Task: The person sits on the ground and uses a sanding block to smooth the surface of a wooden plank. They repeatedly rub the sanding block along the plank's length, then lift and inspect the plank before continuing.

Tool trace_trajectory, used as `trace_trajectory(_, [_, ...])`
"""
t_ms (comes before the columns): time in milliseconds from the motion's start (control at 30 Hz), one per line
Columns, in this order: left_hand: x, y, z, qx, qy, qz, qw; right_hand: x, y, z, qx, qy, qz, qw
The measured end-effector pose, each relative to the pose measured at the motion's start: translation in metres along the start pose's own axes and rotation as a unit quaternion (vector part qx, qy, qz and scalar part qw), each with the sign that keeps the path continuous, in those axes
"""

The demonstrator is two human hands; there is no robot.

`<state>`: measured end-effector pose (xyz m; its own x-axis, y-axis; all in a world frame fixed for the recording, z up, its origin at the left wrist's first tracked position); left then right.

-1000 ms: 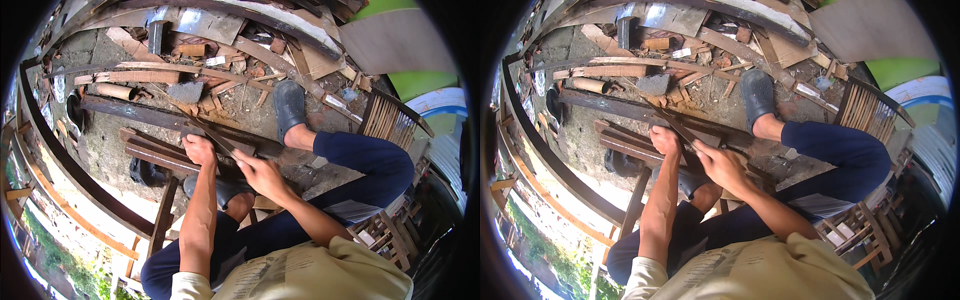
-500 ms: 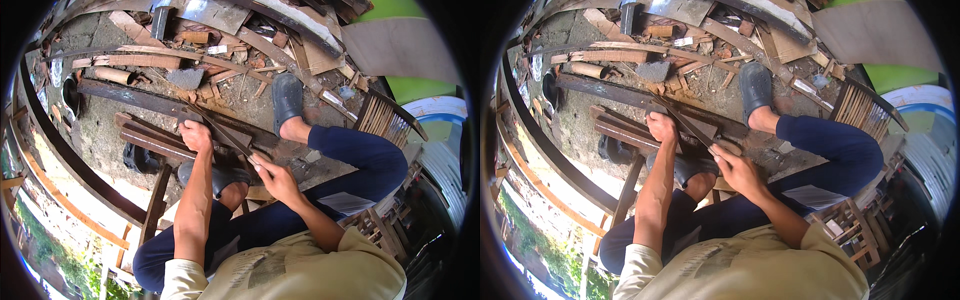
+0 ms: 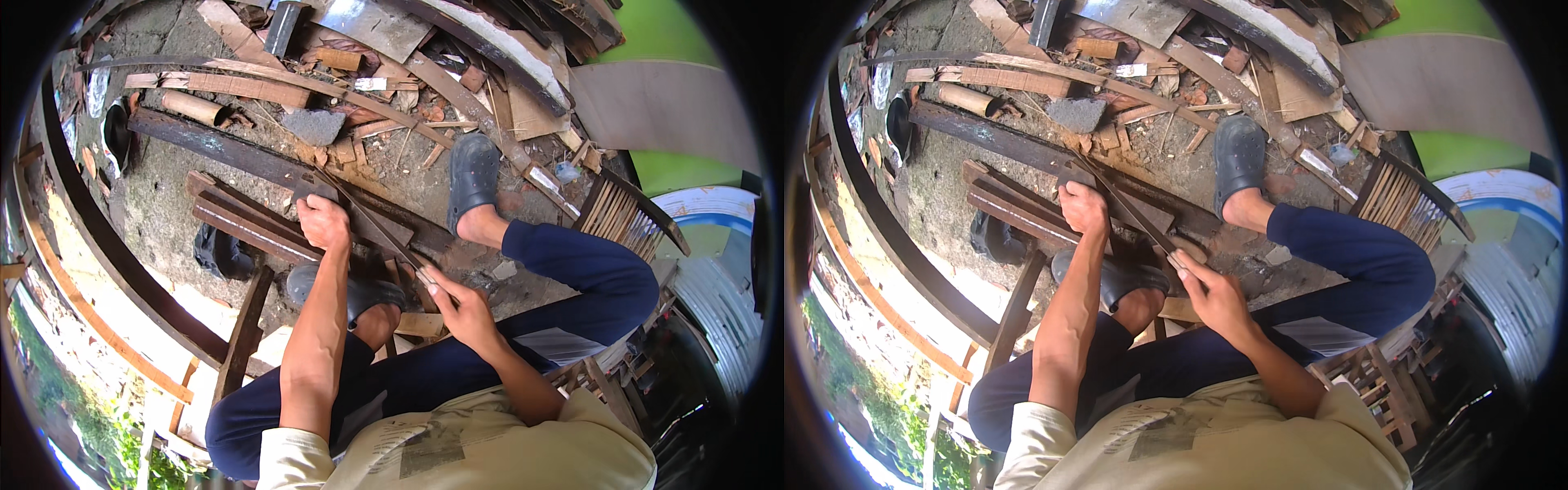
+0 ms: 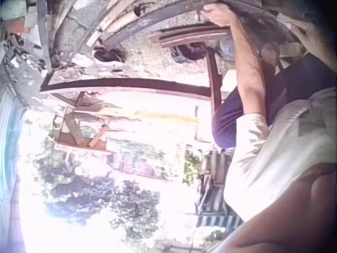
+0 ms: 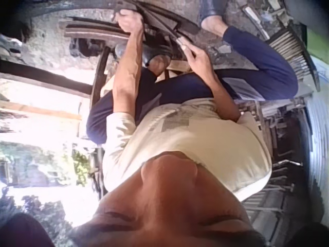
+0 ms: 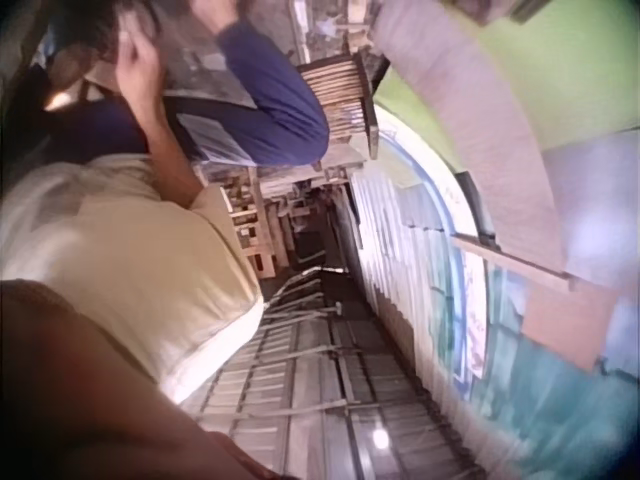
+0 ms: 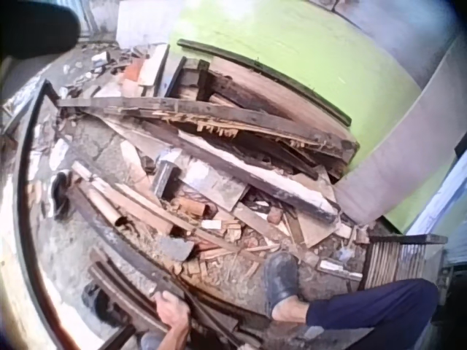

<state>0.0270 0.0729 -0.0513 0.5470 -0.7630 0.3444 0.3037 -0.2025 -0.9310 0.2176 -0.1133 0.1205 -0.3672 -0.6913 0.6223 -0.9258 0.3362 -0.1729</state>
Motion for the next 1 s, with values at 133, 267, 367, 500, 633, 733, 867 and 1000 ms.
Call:
trace_trajectory(133, [0.000, 0.001, 0.008, -0.012, 0.009, -0.061, 0.998, -0.070, 0.039, 0.011, 0.061, 0.035, -0.025, 0.997])
trace_trajectory(267, [0.007, -0.001, 0.010, -0.001, -0.009, -0.072, 0.997, -0.129, 0.078, 0.007, 0.036, -0.027, -0.016, 0.999])
trace_trajectory(367, [0.000, 0.001, 0.005, -0.028, -0.019, -0.118, 0.992, -0.057, 0.041, -0.001, 0.057, 0.021, -0.010, 0.998])
trace_trajectory(500, [0.006, -0.002, 0.006, -0.010, -0.019, -0.081, 0.996, 0.008, -0.006, 0.012, 0.023, -0.004, -0.010, 1.000])
trace_trajectory(633, [0.005, 0.005, 0.006, 0.014, 0.015, -0.021, 1.000, -0.117, 0.063, 0.020, 0.059, -0.030, 0.007, 0.998])
trace_trajectory(733, [0.011, 0.007, 0.008, -0.014, 0.006, -0.045, 0.999, -0.132, 0.080, 0.016, 0.021, -0.048, 0.020, 0.998])
trace_trajectory(867, [0.020, 0.009, 0.018, -0.005, 0.057, -0.013, 0.998, -0.067, 0.029, 0.009, 0.079, 0.063, -0.001, 0.995])
trace_trajectory(1000, [0.019, 0.010, 0.014, -0.025, 0.045, -0.044, 0.998, -0.005, 0.001, 0.024, 0.033, 0.101, 0.000, 0.994])
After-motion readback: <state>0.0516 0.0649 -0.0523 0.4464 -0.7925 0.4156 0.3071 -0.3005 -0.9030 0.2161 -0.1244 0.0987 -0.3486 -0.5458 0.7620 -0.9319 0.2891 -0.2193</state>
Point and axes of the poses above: each hand's wrist, its own x-axis away from the middle knuckle, its own y-axis out of the palm, z = x × y, the point moved 8 cm from there along -x, towards the middle knuckle, and after that the axes turned 7 degrees about -x, right-handed, at the moved point
